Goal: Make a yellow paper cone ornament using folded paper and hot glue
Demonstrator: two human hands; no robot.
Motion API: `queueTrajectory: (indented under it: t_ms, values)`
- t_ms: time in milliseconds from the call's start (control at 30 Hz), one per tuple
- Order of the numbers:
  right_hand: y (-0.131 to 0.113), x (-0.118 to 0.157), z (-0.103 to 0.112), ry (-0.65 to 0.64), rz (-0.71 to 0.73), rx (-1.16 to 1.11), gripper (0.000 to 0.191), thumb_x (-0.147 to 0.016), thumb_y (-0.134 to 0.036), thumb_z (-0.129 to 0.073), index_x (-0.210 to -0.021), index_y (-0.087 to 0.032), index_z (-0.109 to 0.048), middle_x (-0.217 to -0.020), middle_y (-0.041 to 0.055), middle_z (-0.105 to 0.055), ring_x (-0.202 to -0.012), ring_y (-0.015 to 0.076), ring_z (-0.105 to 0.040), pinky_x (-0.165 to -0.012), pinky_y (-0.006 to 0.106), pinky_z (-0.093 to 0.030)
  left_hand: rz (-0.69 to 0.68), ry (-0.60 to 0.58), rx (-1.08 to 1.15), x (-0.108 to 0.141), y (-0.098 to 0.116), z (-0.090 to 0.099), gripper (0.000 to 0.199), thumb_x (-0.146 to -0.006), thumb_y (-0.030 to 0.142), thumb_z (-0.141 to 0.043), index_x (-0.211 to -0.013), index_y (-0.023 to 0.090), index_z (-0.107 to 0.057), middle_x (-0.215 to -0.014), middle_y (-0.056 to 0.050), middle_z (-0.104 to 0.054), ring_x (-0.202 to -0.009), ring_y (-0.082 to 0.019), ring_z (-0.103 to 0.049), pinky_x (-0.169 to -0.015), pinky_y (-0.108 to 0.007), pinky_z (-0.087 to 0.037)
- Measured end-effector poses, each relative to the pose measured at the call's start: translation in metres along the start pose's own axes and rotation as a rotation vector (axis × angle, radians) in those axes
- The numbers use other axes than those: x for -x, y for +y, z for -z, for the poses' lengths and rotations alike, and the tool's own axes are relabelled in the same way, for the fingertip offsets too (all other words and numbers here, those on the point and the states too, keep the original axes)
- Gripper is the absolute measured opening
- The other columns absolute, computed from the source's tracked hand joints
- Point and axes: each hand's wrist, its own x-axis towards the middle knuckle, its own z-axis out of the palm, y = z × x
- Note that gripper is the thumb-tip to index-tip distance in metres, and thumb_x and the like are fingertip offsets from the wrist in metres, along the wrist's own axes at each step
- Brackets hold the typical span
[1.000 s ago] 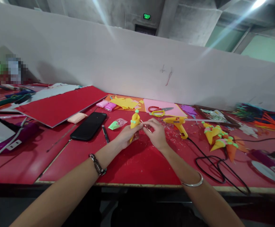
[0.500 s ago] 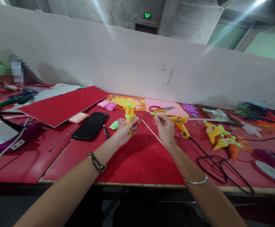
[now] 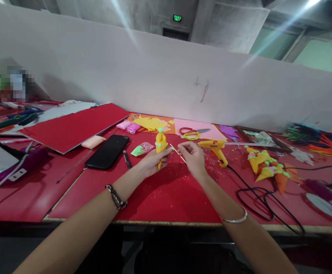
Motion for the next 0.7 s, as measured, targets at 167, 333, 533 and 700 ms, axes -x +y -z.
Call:
queueTrajectory:
  t_ms: [167, 333, 533, 700]
  values:
    - [-0.0008, 0.0008, 0.0029, -0.015, -0.028, -0.003, 0.018, -0.072, -0.035, -0.057, -0.070, -0.017, -0.058, -0.054, -0.0029, -0.056, -0.047, 0.0080, -0.050, -0.049, 0.021, -0.043, 0.000, -0.009, 0.009, 0.0022, -0.0003, -0.0031, 0.029, -0.058, 0.022, -0.073, -0.068, 0.014, -0.047, -0.050, 0.009, -0.037, -0.040, 0.000, -0.032, -0.038, -0.012, -0.023]
    - [0.0039, -0.0002, 0.0008, -0.019, -0.055, -0.064, 0.022, -0.074, -0.031, -0.053, -0.090, -0.019, -0.063, -0.079, 0.0026, -0.066, -0.068, 0.0117, -0.061, -0.068, 0.028, -0.050, -0.030, -0.041, 0.005, 0.0020, -0.0016, -0.0029, 0.030, -0.062, 0.026, -0.071, -0.065, 0.015, -0.043, -0.047, 0.009, -0.033, -0.041, -0.002, -0.030, -0.039, -0.013, -0.023]
    - [0.0048, 0.0003, 0.0005, -0.011, -0.126, -0.103, 0.022, -0.075, -0.036, -0.053, -0.078, -0.017, -0.064, -0.061, -0.0006, -0.061, -0.051, 0.0095, -0.057, -0.053, 0.023, -0.048, -0.019, -0.064, 0.049, 0.0004, -0.0010, -0.0023, 0.028, -0.062, 0.028, -0.071, -0.067, 0.013, -0.049, -0.049, 0.008, -0.033, -0.041, -0.001, -0.030, -0.038, -0.011, -0.023]
    - [0.0062, -0.0016, 0.0007, 0.030, -0.085, -0.042, 0.016, -0.069, -0.032, -0.060, -0.075, -0.017, -0.063, -0.067, 0.0008, -0.064, -0.057, 0.0112, -0.059, -0.059, 0.025, -0.049, -0.035, -0.098, 0.046, -0.0007, -0.0016, -0.0010, 0.024, -0.066, 0.031, -0.068, -0.075, 0.011, -0.058, -0.051, 0.006, -0.037, -0.042, -0.001, -0.032, -0.038, -0.011, -0.025]
